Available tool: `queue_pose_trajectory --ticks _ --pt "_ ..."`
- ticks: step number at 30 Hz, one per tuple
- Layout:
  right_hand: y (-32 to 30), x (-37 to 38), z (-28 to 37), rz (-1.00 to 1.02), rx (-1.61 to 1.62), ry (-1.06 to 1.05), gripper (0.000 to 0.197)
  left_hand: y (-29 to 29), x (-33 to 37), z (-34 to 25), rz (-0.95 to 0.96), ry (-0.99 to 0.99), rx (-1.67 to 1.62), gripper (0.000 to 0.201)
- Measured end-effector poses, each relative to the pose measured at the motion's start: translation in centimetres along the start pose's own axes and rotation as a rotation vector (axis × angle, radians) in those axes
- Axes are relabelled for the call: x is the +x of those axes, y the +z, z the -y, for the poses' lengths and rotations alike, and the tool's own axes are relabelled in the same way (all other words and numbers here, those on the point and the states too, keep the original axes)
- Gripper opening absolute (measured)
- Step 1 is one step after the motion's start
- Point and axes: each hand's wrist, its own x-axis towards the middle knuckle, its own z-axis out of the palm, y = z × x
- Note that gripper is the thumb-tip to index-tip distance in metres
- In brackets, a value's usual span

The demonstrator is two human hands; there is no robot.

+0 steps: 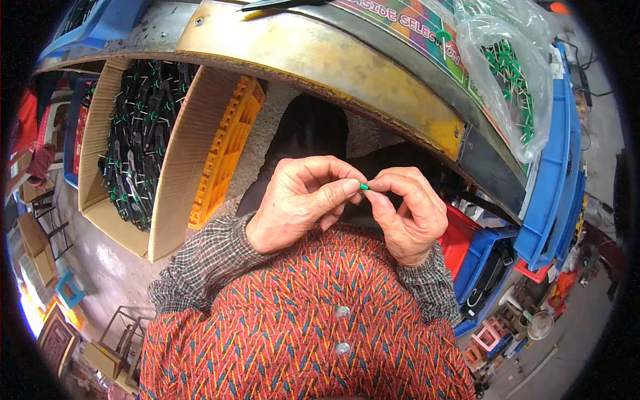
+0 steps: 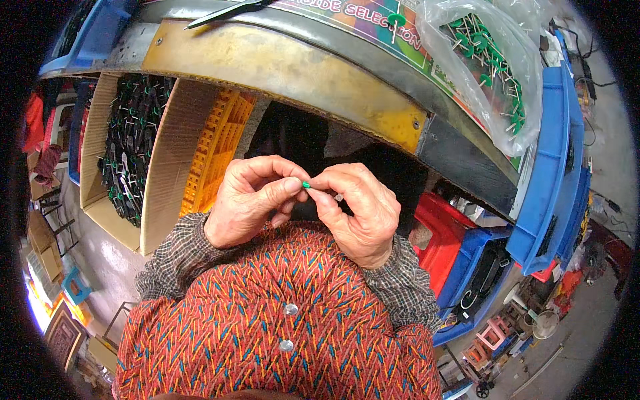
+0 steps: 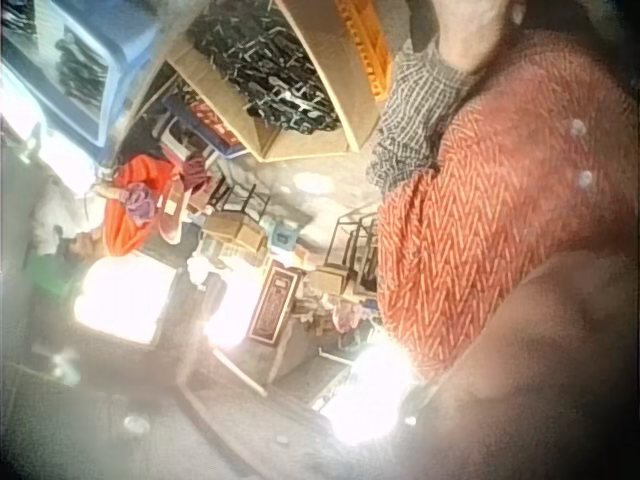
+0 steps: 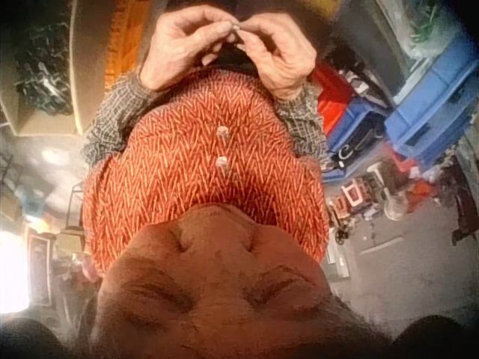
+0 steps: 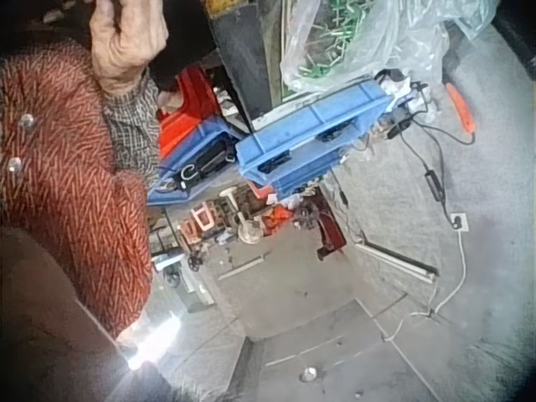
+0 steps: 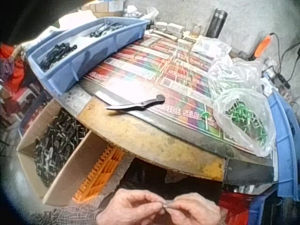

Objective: The person places an assembled piece into a cardboard box, retrieves black plastic parts and pins, and inserts the pins into the black plastic pieces by hand.

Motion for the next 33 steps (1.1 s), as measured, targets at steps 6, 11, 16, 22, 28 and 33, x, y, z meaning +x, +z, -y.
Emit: queue_pose_trajectory --ticks 6,11,16,22,28,33 --pt "0.08 -0.05 -0.22 0.02 -0.005 0.004 0.016 -0.24 0.0 0.1 0.005 0.001 0.067 0.014" --pt "0.19 -0.06 -0.31 0.025 -0.005 0.004 0.017 -0.39 0.02 0.22 0.018 0.007 0.061 0.013" --pt "0.27 -0.22 -0.48 0.026 0.005 0.002 0.018 -0.46 0.03 0.27 0.02 -0.001 0.075 0.013" --pt "0.26 -0.2 -0.36 0.033 -0.002 0.003 0.019 -0.43 -0.06 0.29 0.016 -0.014 0.047 0.013" --pt "0.31 -0.32 -0.52 0.038 0.007 0.001 0.019 -0.49 -0.14 0.44 0.003 -0.013 0.065 0.013" --pt "0.41 -0.52 -0.61 0.028 0.037 0.025 0.019 -0.54 -0.24 0.49 0.003 0.007 0.107 0.013"
